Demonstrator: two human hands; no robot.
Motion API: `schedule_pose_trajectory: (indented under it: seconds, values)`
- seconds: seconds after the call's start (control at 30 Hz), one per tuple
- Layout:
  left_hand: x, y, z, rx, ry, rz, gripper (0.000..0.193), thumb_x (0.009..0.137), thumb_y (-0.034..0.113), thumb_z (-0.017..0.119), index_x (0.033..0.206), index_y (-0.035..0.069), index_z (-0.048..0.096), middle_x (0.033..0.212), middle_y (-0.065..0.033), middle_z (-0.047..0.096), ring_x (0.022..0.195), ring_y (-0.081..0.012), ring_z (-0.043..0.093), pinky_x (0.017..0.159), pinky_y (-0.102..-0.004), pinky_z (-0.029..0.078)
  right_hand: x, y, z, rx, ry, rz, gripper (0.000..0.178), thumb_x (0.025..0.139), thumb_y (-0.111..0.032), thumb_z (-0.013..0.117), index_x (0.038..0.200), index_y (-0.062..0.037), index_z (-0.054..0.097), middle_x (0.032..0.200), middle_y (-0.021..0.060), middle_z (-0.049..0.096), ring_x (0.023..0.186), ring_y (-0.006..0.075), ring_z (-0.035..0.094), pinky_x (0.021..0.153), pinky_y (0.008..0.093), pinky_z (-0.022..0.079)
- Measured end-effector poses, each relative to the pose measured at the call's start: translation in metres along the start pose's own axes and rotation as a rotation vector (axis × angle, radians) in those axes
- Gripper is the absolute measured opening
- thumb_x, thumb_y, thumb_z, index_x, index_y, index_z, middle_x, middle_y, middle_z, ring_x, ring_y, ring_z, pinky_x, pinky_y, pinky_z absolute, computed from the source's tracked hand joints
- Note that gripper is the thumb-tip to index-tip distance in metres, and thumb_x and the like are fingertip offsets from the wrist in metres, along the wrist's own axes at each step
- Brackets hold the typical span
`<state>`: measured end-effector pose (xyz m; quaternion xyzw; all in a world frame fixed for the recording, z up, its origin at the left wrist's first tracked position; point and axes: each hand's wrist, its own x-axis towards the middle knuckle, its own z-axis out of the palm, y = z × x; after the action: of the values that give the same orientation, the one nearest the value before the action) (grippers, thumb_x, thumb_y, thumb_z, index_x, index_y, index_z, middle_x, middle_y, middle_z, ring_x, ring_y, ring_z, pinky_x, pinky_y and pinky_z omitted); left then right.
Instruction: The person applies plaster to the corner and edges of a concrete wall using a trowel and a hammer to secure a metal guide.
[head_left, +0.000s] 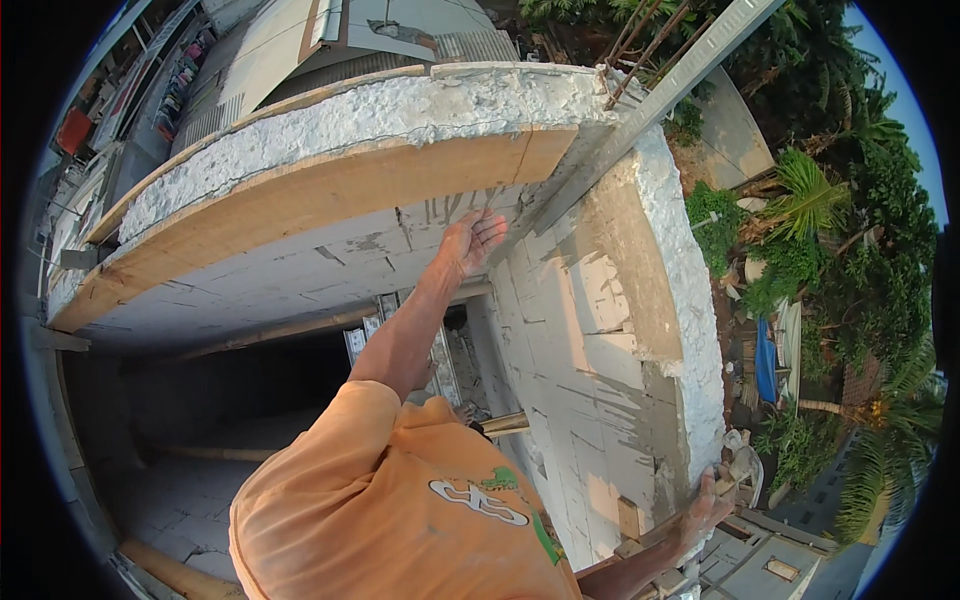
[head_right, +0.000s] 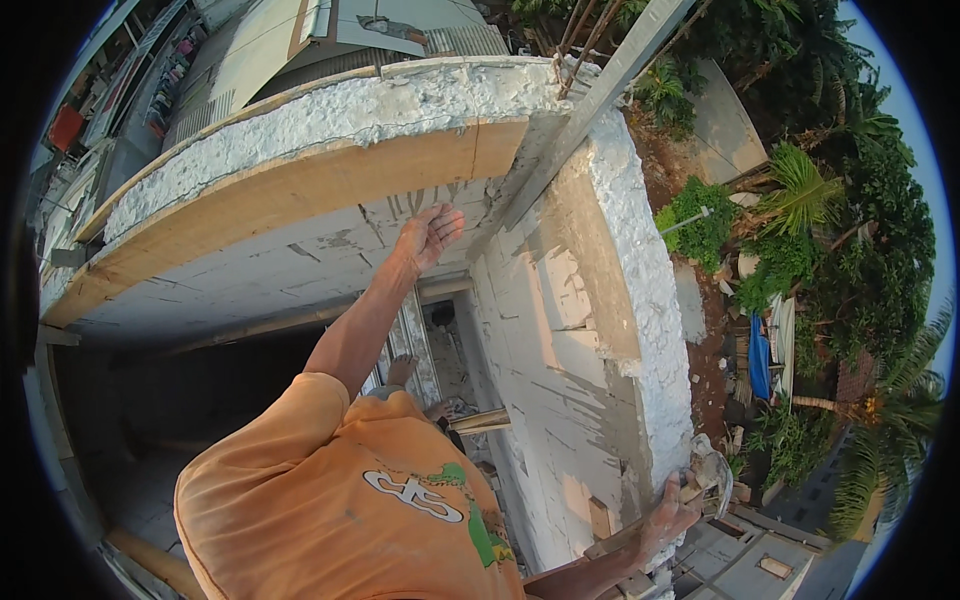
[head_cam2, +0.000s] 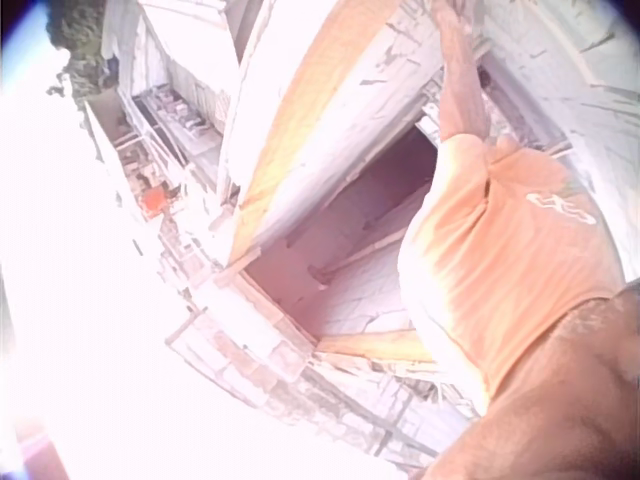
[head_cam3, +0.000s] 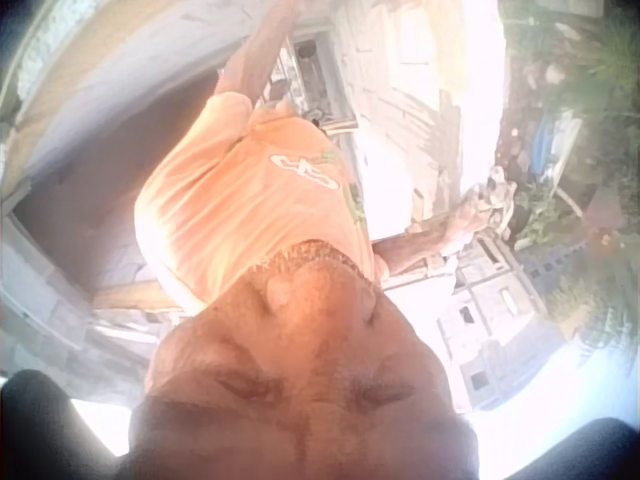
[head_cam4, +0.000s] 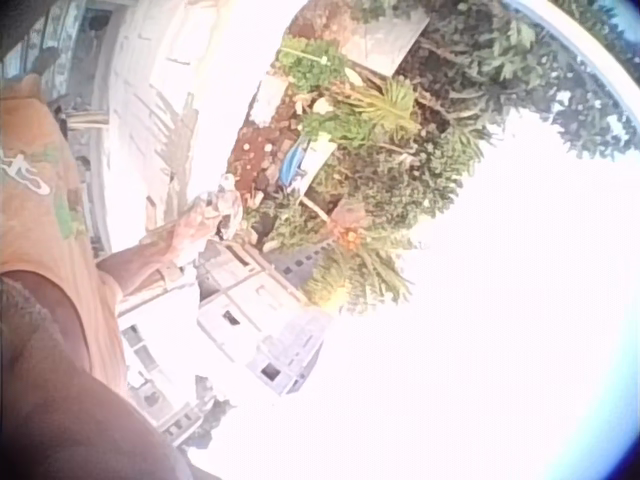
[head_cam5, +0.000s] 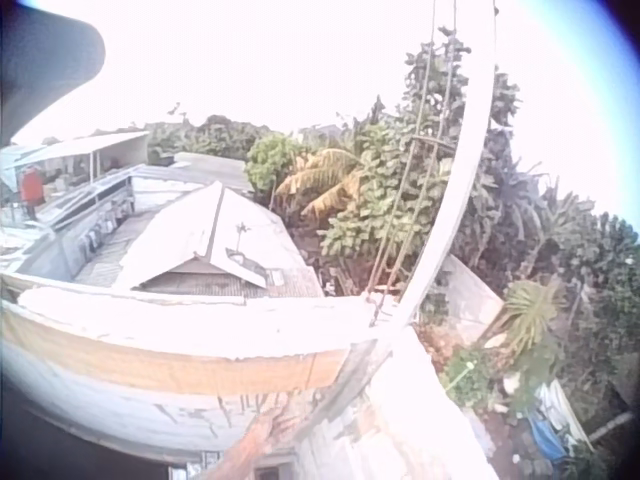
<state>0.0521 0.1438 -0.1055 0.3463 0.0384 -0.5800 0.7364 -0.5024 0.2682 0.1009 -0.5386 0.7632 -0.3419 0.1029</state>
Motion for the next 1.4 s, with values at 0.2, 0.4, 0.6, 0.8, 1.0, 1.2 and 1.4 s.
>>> schedule_pose_trajectory:
  seconds: [0.2,0.4,0.6,0.8,1.0,1.2,1.4]
  values:
    - [-0.070,-0.007,-0.085,0.208,0.105,-0.059,0.034,0.100,0.025,0.052,0.120,-0.002,0.055,0.104,-0.0174,0.068,0.091,-0.0243,0.068,0.080,-0.0357,0.057,-0.003,-0.040,0.003,0.058,-0.051,-0.069,0.046,0.086,-0.018,0.066,0.116,0.0147,0.056,0.117,0.0213,0.061,0.107,0.0294,0.053,0.100,0.0395,0.037]
    - [-0.145,0.003,-0.144,0.422,0.186,-0.076,0.037,0.098,0.028,0.056,0.119,-0.002,0.057,0.106,-0.0167,0.067,0.095,-0.0222,0.067,0.082,-0.0350,0.056,-0.026,-0.085,0.004,-0.012,0.021,-0.267,0.048,0.089,-0.024,0.066,0.122,0.0097,0.058,0.119,0.0183,0.058,0.113,0.0288,0.052,0.102,0.0404,0.036]
    - [-0.197,-0.009,-0.072,0.607,-0.195,-0.156,0.072,0.086,0.046,0.070,0.138,0.002,0.048,0.120,-0.0193,0.062,0.112,-0.0262,0.059,0.094,-0.0405,0.050,-0.075,-0.146,0.075,0.133,-0.082,-0.227,0.053,0.091,-0.029,0.065,0.126,0.0091,0.055,0.117,0.0198,0.060,0.105,0.0254,0.060,0.086,0.0370,0.048]
    - [-0.223,-0.030,-0.011,1.050,-0.506,0.383,0.096,0.079,0.053,0.074,0.149,0.002,0.031,0.148,-0.0235,0.035,0.134,-0.0368,0.040,0.106,-0.0476,0.040,-0.115,-0.139,0.174,0.109,-0.878,-0.192,0.033,0.088,-0.016,0.068,0.108,0.0088,0.060,0.082,0.0121,0.062,0.060,0.0174,0.058,0.052,0.0290,0.046]
    - [-0.223,-0.038,-0.022,1.288,-0.582,0.500,0.086,0.076,0.053,0.075,0.139,0.002,0.047,0.132,-0.0231,0.051,0.122,-0.0416,0.049,0.100,-0.0496,0.041,-0.146,-0.134,0.237,0.206,-1.290,-0.296,0.033,0.083,-0.007,0.069,0.110,0.0082,0.061,0.101,0.0172,0.068,0.090,0.0261,0.067,0.076,0.0367,0.053]
    - [-0.231,-0.030,-0.053,1.205,-0.344,0.450,0.059,0.075,0.046,0.075,0.111,0.001,0.062,0.097,-0.0191,0.064,0.093,-0.0367,0.064,0.079,-0.0421,0.050,-0.172,-0.144,0.261,0.158,-1.484,-0.345,0.032,0.078,-0.002,0.071,0.109,0.0040,0.062,0.103,0.0171,0.068,0.097,0.0296,0.066,0.087,0.0394,0.049]
    - [-0.231,-0.042,-0.071,1.226,-0.051,0.592,0.036,0.068,0.030,0.077,0.087,0.004,0.060,0.073,-0.0142,0.064,0.070,-0.0344,0.064,0.064,-0.0425,0.049,-0.171,-0.168,0.251,0.048,-1.701,-0.278,0.036,0.080,-0.013,0.074,0.104,0.0071,0.059,0.084,0.0107,0.065,0.057,0.0144,0.060,0.049,0.0268,0.050]
